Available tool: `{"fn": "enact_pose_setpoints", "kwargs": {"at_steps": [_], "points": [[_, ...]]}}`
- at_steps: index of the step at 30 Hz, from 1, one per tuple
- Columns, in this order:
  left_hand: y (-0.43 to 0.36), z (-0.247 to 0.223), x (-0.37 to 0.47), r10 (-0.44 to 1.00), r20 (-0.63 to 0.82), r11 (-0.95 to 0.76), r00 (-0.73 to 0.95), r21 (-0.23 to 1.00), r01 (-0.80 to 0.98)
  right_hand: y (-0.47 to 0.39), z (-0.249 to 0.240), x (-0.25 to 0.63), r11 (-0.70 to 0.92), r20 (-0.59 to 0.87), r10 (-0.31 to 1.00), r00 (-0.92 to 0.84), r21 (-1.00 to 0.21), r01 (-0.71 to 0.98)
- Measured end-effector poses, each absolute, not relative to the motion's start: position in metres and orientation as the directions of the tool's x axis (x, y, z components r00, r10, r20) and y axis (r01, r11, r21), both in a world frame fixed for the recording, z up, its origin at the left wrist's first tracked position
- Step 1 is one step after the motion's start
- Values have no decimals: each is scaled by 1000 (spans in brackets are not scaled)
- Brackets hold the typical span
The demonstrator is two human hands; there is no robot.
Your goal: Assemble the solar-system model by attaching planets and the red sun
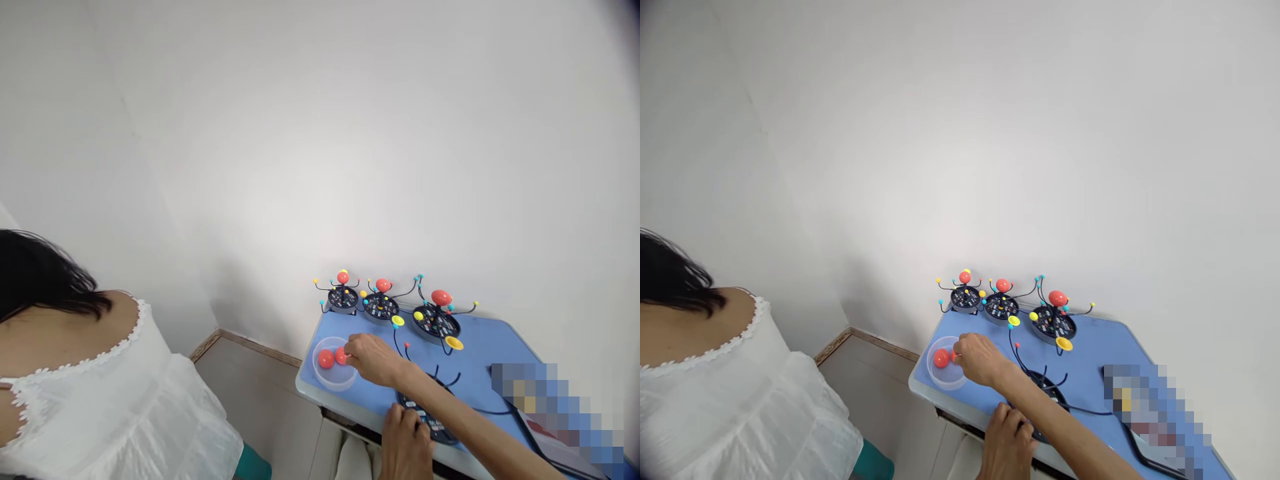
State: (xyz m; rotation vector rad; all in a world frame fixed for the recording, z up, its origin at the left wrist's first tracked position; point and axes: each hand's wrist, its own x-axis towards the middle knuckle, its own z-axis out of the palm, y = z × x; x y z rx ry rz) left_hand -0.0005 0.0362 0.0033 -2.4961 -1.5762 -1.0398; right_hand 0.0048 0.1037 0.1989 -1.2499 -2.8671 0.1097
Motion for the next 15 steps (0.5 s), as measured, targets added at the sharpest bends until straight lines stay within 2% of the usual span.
{"fn": "enact_pose_setpoints", "kwargs": {"at_steps": [8,11,15], "points": [[42,-17,6,720,678,-530,150,397,750,132,163,-54,729,-317,640,-699,-38,684],[42,-20,12,704,706,-523,81,438,731,136,152,-64,743,-331,614,-716,-63,666],[40,-19,11,712,702,-478,19,465,745,139,145,-67,744,-281,629,-725,-54,666]]}}
